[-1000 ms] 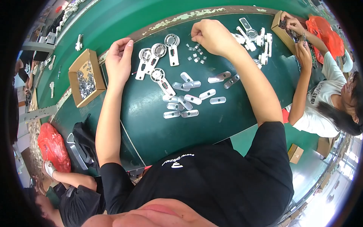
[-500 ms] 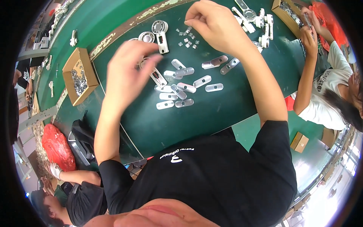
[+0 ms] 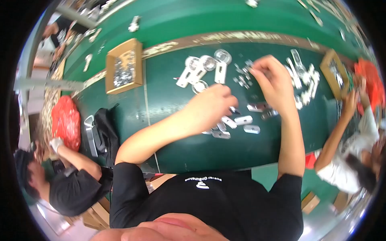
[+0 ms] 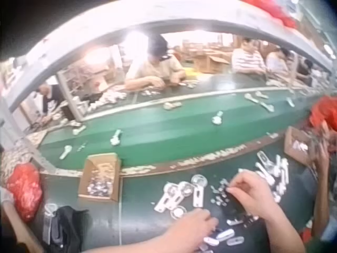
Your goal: The person assembles hardware units by hand, taking metal plates and plastic housings from cardboard containers and a parts box and joining them with screws.
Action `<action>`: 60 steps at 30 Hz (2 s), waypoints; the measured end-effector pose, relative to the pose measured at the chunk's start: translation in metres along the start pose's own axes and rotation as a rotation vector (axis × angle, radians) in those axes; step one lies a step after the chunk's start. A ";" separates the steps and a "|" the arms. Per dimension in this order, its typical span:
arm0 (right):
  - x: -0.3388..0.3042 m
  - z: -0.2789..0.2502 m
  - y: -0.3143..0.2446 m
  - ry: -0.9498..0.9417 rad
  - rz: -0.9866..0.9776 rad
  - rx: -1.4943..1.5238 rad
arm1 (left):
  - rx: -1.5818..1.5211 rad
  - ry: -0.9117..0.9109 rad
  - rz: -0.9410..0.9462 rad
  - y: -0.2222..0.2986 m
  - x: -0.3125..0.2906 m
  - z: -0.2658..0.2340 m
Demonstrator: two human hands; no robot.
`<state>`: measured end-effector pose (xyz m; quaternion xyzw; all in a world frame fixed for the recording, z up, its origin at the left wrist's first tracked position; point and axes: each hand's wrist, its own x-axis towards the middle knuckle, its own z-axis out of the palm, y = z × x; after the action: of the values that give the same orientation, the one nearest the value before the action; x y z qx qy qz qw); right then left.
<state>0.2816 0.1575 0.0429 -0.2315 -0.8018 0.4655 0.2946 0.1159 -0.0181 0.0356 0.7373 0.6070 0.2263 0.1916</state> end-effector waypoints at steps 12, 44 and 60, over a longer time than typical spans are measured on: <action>0.018 0.029 -0.051 -0.026 -0.119 0.026 | -0.797 0.521 -0.285 -0.047 0.004 -0.051; 0.260 0.126 -0.035 -0.305 -0.216 -0.431 | -1.227 0.694 -0.309 -0.136 -0.009 -0.062; 0.292 0.167 -0.053 -0.166 -0.102 0.168 | -1.419 0.688 -0.365 -0.148 -0.009 -0.071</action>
<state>-0.0481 0.2195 0.0989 -0.1256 -0.7925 0.5329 0.2689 -0.0459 0.0012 0.0109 0.2187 0.4545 0.7368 0.4502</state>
